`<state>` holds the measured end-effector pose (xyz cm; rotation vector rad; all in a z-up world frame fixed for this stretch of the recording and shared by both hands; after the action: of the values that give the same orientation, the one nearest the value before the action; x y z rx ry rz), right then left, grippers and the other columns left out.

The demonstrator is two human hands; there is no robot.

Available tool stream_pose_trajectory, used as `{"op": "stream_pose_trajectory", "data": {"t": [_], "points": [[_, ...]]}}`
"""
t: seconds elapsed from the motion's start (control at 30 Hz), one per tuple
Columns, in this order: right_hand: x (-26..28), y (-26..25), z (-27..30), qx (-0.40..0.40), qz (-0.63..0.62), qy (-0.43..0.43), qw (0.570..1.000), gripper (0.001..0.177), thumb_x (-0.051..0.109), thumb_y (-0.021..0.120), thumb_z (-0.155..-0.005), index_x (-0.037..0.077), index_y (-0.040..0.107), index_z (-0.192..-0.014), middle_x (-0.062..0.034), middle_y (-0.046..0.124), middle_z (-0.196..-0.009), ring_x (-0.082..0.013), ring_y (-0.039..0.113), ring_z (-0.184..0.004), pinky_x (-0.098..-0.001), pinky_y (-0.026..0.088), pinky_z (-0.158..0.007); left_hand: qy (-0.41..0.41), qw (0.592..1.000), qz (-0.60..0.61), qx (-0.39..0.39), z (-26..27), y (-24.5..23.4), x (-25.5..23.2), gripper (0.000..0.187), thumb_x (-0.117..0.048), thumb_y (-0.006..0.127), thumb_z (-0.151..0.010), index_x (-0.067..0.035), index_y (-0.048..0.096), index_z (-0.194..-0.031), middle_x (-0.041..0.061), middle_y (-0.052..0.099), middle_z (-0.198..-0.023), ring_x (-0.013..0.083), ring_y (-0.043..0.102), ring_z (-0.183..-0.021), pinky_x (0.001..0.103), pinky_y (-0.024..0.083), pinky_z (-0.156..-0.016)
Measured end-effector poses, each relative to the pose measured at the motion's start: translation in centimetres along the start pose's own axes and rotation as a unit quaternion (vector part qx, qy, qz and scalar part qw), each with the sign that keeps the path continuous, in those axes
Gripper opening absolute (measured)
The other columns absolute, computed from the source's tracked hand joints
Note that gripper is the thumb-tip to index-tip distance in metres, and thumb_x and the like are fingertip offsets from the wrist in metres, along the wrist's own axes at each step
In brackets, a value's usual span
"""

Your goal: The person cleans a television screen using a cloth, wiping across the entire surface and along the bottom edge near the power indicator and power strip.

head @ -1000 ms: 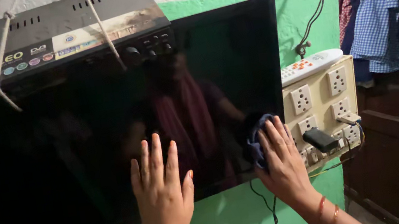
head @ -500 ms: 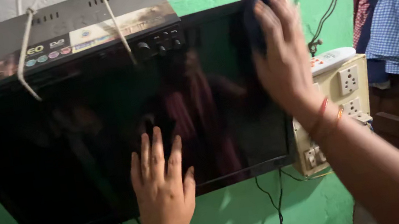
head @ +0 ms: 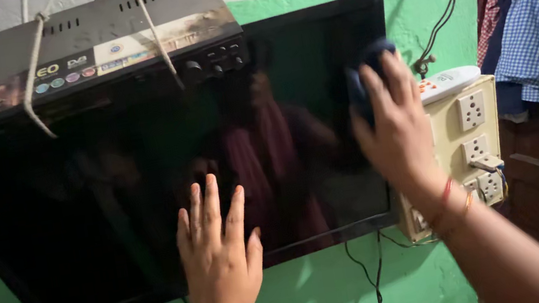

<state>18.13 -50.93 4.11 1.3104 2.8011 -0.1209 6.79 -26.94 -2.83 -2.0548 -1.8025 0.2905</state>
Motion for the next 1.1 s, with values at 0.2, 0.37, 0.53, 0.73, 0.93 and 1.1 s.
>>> {"op": "stream_pose_trajectory", "data": {"t": [0.2, 0.37, 0.53, 0.73, 0.93, 1.1], "points": [[-0.1, 0.8, 6.3, 0.029, -0.024, 0.071, 0.997, 0.058, 0.007, 0.074, -0.086, 0.001, 0.054, -0.141, -0.0264, 0.044, -0.149, -0.0478, 0.044, -0.139, -0.0526, 0.041, -0.115, 0.010, 1.000, 0.011, -0.007, -0.2, 0.7, -1.2, 0.066, -0.022, 0.068, -0.087, -0.007, 0.047, -0.148, 0.023, 0.032, -0.161, 0.0418, 0.030, -0.149, 0.061, 0.026, -0.117], [0.5, 1.1, 11.5, 0.068, -0.022, 0.081, 0.994, 0.063, 0.005, 0.074, -0.080, 0.003, 0.053, -0.139, -0.0249, 0.040, -0.148, -0.0474, 0.039, -0.142, -0.0546, 0.037, -0.117, 0.016, 1.000, 0.014, 0.004, 0.0, 1.1, -1.7, 0.065, -0.023, 0.068, -0.087, -0.007, 0.047, -0.147, 0.023, 0.031, -0.161, 0.0425, 0.029, -0.149, 0.062, 0.025, -0.117], [0.8, 1.2, 14.9, 0.115, -0.025, 0.100, 0.988, 0.073, 0.006, 0.076, -0.071, 0.003, 0.051, -0.140, -0.0262, 0.038, -0.146, -0.0491, 0.037, -0.139, -0.0557, 0.036, -0.114, 0.011, 1.000, 0.013, 0.014, 0.4, 1.2, -1.5, 0.065, -0.023, 0.068, -0.088, -0.007, 0.047, -0.147, 0.022, 0.030, -0.162, 0.0418, 0.029, -0.150, 0.061, 0.025, -0.118], [1.4, 2.0, 15.3, 0.106, 0.008, 0.114, 0.988, 0.071, 0.004, 0.073, -0.075, 0.004, 0.050, -0.142, -0.0252, 0.038, -0.147, -0.0484, 0.035, -0.144, -0.0568, 0.035, -0.116, 0.005, 1.000, 0.004, -0.007, 0.8, 0.3, -0.8, 0.065, -0.023, 0.068, -0.088, -0.008, 0.048, -0.148, 0.022, 0.030, -0.162, 0.0431, 0.029, -0.150, 0.061, 0.025, -0.118], [3.1, 2.1, 14.6, 0.092, -0.003, 0.121, 0.988, 0.067, -0.003, 0.064, -0.080, -0.002, 0.047, -0.145, -0.0273, 0.035, -0.151, -0.0521, 0.026, -0.149, -0.0586, 0.031, -0.120, -0.072, 0.997, 0.003, -0.021, 2.1, 0.0, 2.0, 0.065, -0.024, 0.071, -0.088, -0.007, 0.049, -0.147, 0.023, 0.026, -0.163, 0.0443, 0.027, -0.150, 0.063, 0.025, -0.117], [7.1, 3.3, 13.5, 0.116, -0.014, 0.075, 0.990, 0.071, -0.011, 0.055, -0.074, -0.005, 0.047, -0.145, -0.0275, 0.034, -0.156, -0.0498, 0.026, -0.152, -0.0579, 0.029, -0.123, -0.130, 0.986, 0.035, -0.098, 3.8, -0.8, 5.5, 0.069, -0.023, 0.071, -0.091, -0.008, 0.044, -0.152, 0.026, 0.020, -0.168, 0.0479, 0.022, -0.155, 0.061, 0.030, -0.118]]}}
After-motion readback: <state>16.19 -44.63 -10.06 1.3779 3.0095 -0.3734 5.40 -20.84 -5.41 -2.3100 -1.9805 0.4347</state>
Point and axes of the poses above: each hand's wrist, its own z-axis away from the middle knuckle, its own y-axis out of the palm, x = y × z, the point moved 6 cm from there along -z, towards the middle knuckle
